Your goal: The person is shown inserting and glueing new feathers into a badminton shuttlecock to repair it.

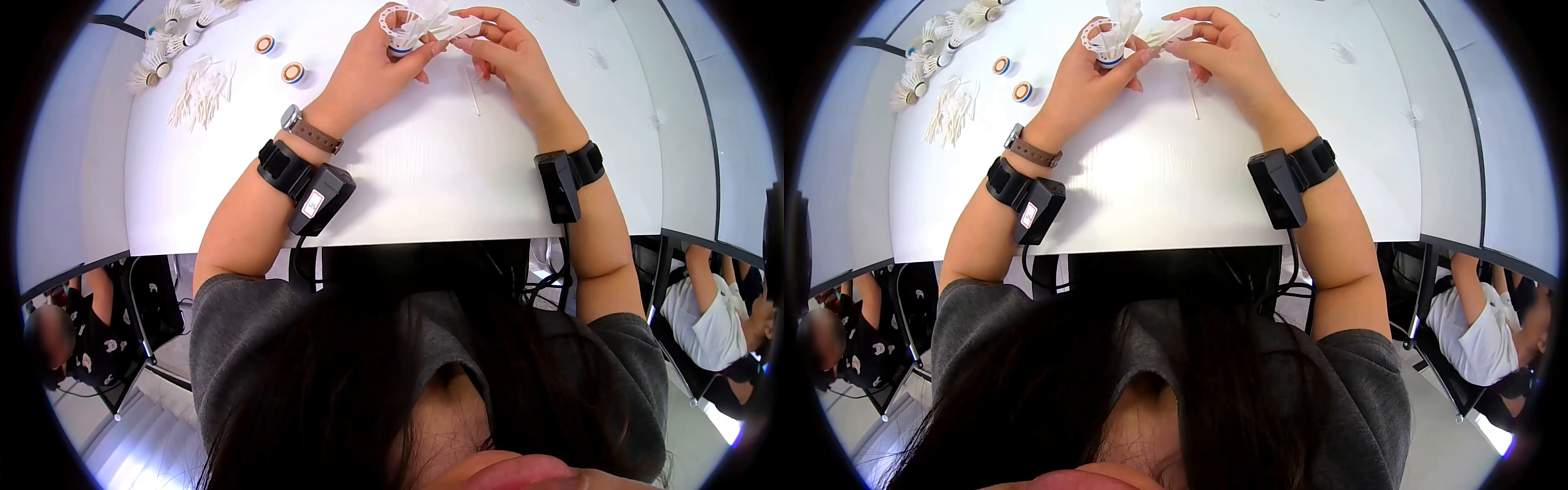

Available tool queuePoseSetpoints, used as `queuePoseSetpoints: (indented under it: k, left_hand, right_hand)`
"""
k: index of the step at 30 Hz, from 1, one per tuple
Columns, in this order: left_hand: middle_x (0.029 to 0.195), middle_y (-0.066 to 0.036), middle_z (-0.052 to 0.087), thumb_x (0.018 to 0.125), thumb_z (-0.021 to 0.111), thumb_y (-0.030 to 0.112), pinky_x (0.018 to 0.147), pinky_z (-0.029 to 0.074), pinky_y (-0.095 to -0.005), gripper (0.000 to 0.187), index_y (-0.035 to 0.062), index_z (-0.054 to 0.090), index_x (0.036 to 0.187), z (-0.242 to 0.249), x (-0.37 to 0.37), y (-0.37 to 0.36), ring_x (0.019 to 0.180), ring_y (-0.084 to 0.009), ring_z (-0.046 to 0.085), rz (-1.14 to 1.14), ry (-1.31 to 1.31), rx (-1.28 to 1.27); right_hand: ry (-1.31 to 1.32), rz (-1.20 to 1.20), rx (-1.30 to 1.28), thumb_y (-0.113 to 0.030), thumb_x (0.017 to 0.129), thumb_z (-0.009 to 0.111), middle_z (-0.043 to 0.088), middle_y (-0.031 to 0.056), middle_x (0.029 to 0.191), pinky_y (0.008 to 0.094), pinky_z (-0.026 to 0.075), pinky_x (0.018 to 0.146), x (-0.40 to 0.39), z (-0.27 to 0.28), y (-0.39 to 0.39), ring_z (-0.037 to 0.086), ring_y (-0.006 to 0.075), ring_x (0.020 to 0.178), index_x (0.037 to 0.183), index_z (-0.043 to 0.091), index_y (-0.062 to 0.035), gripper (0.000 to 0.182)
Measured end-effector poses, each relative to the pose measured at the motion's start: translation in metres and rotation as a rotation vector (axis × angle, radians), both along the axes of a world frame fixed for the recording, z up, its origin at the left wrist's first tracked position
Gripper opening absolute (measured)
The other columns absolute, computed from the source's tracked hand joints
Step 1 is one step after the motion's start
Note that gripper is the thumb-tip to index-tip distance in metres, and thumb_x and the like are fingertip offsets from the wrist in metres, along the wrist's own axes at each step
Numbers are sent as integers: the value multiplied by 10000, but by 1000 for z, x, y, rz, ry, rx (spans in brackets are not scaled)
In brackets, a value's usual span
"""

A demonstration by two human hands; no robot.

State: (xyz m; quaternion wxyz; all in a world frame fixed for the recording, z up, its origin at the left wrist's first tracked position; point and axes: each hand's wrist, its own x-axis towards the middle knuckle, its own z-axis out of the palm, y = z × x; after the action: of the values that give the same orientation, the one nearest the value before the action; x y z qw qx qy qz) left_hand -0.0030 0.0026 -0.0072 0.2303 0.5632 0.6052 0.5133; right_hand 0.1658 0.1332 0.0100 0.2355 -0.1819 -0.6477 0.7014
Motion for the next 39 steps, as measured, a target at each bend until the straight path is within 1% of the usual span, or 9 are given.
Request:
queuePoseSetpoints:
  k: [6,9,10,18,21,27,30,35,39]
  left_hand:
    - [905,-19,666,951,709,214,635,526,-203,264,41,581,1103,-1,-1,1,690,-75,650,-1,-1,-3]
    - [903,-21,665,951,710,223,634,529,-206,270,41,582,1105,-1,-1,1,689,-76,650,-5,0,6]
    - [901,-21,665,951,711,226,634,529,-206,272,41,582,1104,-1,0,0,688,-77,650,2,8,5]
    - [893,-21,667,954,708,241,640,534,-209,267,45,590,1092,-2,-2,1,688,-80,654,11,39,-6]
    - [888,-20,670,955,706,240,639,531,-208,258,48,593,1085,-2,0,0,686,-78,652,26,28,-8]
    - [872,-18,671,956,700,217,622,517,-207,228,47,597,1067,-1,-2,0,672,-73,643,22,45,1]
    - [864,-15,667,956,699,210,614,510,-207,218,48,595,1059,-1,-1,0,664,-71,636,16,36,8]
    - [862,-12,661,954,702,216,611,506,-207,231,47,586,1062,1,1,0,659,-70,629,26,-11,26]
    - [868,-10,662,952,706,221,616,509,-205,248,46,583,1078,0,-1,0,665,-69,633,34,40,3]
  right_hand:
    - [-61,-26,45,-40,917,678,661,16,960,177,430,567,-2,-5,3,542,36,665,1238,544,-24,348]
    - [-12,-15,40,-41,920,676,663,12,954,177,429,562,-2,-8,5,543,33,663,1239,546,-27,344]
    - [-43,-27,61,-47,921,678,661,10,948,177,428,557,-3,-6,4,543,32,658,1232,550,-27,337]
    - [-26,-47,2,-39,916,674,641,-7,882,178,429,556,-3,-10,6,538,32,640,1205,571,-32,307]
    - [16,-47,5,-46,914,671,633,-12,877,177,428,550,-1,-7,4,535,32,630,1198,582,-32,298]
    - [23,-188,26,-65,915,649,617,-17,868,185,433,530,0,-10,8,543,41,625,1196,593,-37,287]
    - [7,-160,-20,-71,918,648,612,-18,861,185,436,528,0,-7,7,548,43,627,1202,590,-40,292]
    - [-1,-80,56,-79,923,665,643,-5,868,183,444,572,-1,-3,0,555,41,645,1228,570,-33,322]
    - [-2,-85,69,-58,921,667,667,-4,872,179,437,577,-1,-3,-1,557,37,658,1232,569,-27,327]
